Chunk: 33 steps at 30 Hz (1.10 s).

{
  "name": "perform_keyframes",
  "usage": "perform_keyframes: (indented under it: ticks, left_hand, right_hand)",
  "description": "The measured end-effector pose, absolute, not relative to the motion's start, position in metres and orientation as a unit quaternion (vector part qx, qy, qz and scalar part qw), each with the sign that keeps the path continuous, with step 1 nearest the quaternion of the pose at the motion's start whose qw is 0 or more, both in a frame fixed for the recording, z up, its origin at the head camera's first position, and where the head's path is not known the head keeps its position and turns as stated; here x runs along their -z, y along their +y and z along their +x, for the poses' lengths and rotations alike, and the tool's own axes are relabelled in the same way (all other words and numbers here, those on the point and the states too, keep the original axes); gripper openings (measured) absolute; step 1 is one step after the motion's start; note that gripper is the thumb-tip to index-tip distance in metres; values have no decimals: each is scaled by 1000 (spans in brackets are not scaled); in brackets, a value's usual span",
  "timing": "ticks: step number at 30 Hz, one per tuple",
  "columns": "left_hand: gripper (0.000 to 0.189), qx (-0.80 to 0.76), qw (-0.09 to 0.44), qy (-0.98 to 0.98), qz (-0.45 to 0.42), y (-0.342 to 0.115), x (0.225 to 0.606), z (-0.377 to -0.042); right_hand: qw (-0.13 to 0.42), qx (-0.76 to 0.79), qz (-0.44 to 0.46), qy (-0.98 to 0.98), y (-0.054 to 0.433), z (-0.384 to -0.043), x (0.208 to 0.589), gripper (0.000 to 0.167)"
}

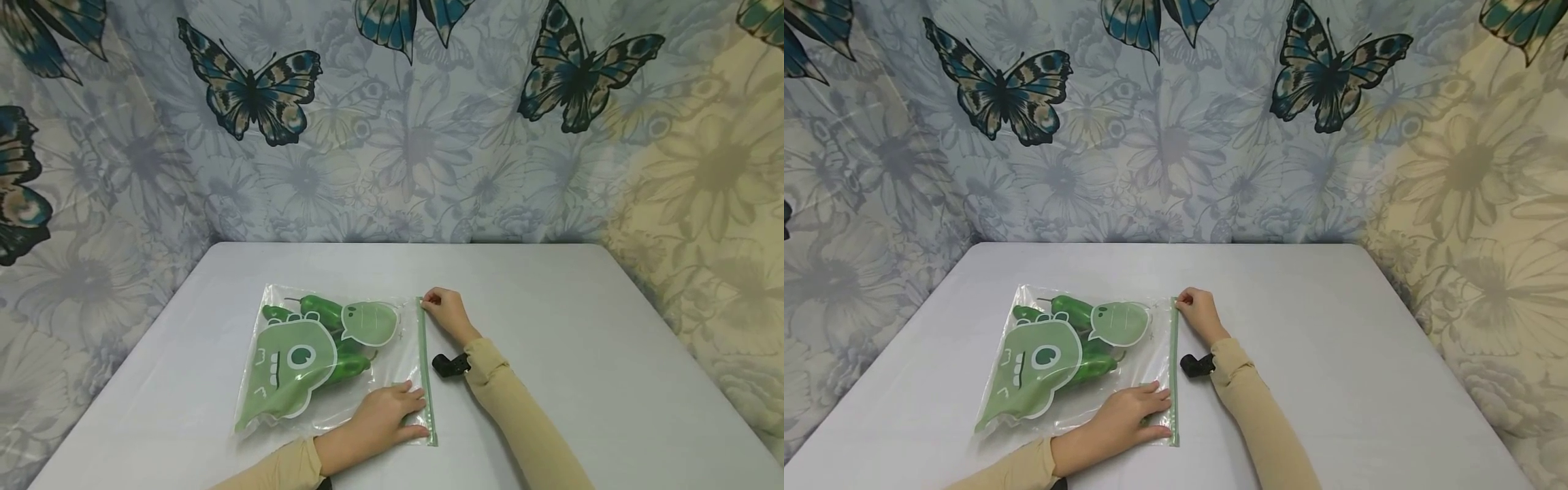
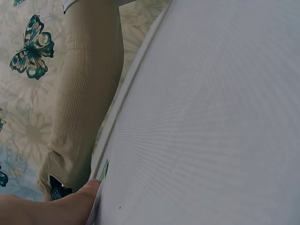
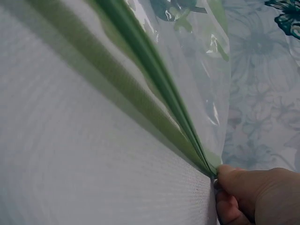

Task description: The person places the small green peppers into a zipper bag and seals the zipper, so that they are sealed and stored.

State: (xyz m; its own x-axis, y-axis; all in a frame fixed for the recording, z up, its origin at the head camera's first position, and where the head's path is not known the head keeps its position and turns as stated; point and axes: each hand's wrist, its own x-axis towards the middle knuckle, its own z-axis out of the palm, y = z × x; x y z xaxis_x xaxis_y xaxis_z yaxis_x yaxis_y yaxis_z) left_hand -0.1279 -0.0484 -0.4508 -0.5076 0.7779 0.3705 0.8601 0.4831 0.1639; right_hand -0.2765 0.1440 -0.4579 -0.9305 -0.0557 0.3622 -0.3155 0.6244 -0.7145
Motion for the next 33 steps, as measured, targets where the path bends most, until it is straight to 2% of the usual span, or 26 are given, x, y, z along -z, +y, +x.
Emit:
perform_keyframes:
  ticks: [19,25,29,33]
  left_hand:
    - [41,160,129,-856,-475,-50,453,-130]
    - [42,166,121,-854,-477,-50,455,-138]
    - [40,185,82,-854,-480,-54,455,-148]
    - [30,225,35,-848,-478,-60,449,-157]
  right_hand:
    - [179,-447,64,-874,133,-278,463,9]
    - [147,-437,66,-885,135,-281,460,10]
    - [90,-449,69,-887,142,-278,453,7]
    - [37,-469,86,-878,150,-271,441,5]
